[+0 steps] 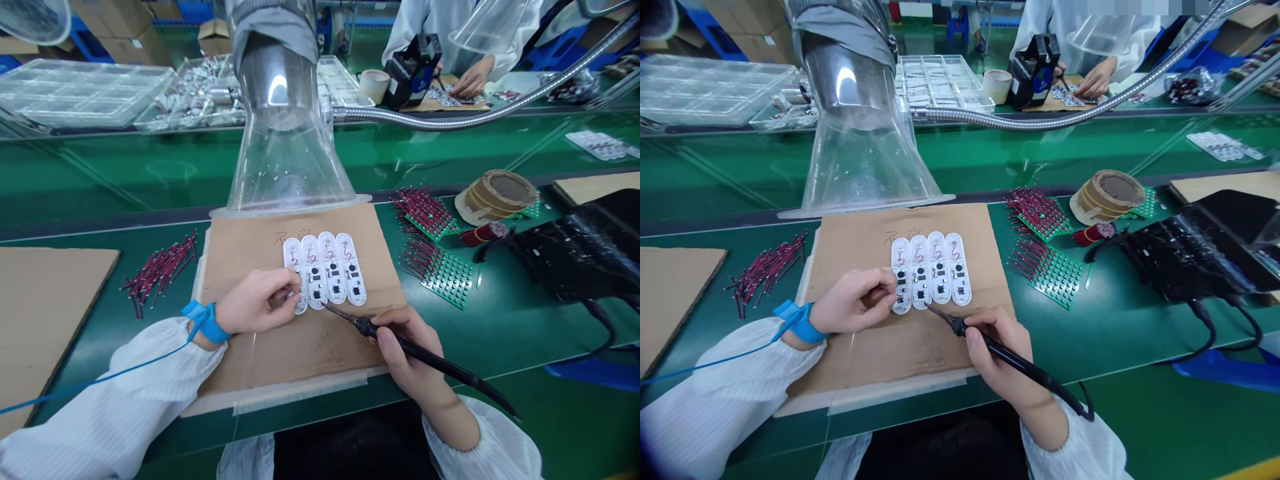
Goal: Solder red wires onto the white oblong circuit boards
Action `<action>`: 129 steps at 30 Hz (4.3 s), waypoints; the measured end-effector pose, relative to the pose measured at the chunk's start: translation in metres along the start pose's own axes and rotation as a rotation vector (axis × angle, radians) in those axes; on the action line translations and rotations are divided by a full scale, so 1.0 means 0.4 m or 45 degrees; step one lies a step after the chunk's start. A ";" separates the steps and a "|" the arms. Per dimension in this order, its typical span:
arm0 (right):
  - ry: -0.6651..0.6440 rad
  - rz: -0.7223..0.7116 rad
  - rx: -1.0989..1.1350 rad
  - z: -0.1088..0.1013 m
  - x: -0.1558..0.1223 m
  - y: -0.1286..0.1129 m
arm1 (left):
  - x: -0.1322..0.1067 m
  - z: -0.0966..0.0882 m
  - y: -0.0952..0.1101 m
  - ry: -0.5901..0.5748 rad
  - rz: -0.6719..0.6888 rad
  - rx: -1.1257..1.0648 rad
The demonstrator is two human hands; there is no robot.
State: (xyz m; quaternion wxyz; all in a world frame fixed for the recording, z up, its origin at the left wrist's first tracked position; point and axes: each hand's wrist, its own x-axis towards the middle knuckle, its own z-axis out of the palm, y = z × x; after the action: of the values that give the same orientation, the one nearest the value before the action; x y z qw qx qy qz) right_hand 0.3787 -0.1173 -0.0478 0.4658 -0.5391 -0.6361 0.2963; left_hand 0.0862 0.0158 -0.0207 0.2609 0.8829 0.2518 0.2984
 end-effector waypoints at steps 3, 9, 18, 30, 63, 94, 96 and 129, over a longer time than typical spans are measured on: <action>0.040 0.020 0.034 -0.001 -0.005 0.004 | 0.000 -0.002 0.000 0.012 0.008 -0.022; 0.021 0.009 0.041 -0.002 -0.002 0.002 | -0.004 -0.002 -0.005 -0.014 0.022 -0.062; 0.010 -0.023 -0.006 -0.001 0.006 -0.002 | -0.001 -0.005 -0.004 -0.008 0.029 -0.078; -0.044 -0.037 0.045 -0.001 0.007 -0.010 | -0.014 -0.009 -0.010 -0.040 0.013 -0.065; 0.023 -0.017 0.007 0.056 0.003 -0.033 | -0.066 -0.058 -0.008 -0.034 -0.201 -0.087; -0.069 -0.031 0.032 0.060 0.026 -0.050 | -0.061 -0.064 -0.001 -0.106 -0.248 -0.063; -0.050 -0.023 0.062 0.060 0.024 -0.046 | -0.061 -0.065 -0.001 -0.108 -0.247 -0.057; 0.016 -0.006 0.154 0.055 0.008 -0.006 | -0.179 -0.173 -0.028 0.496 -0.802 0.275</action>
State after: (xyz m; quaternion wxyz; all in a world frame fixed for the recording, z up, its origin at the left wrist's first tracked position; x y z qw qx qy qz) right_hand 0.3579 -0.1121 -0.0536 0.5023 -0.5103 -0.6153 0.3297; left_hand -0.0125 0.0025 -0.0084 0.1926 0.7115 0.5854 0.3376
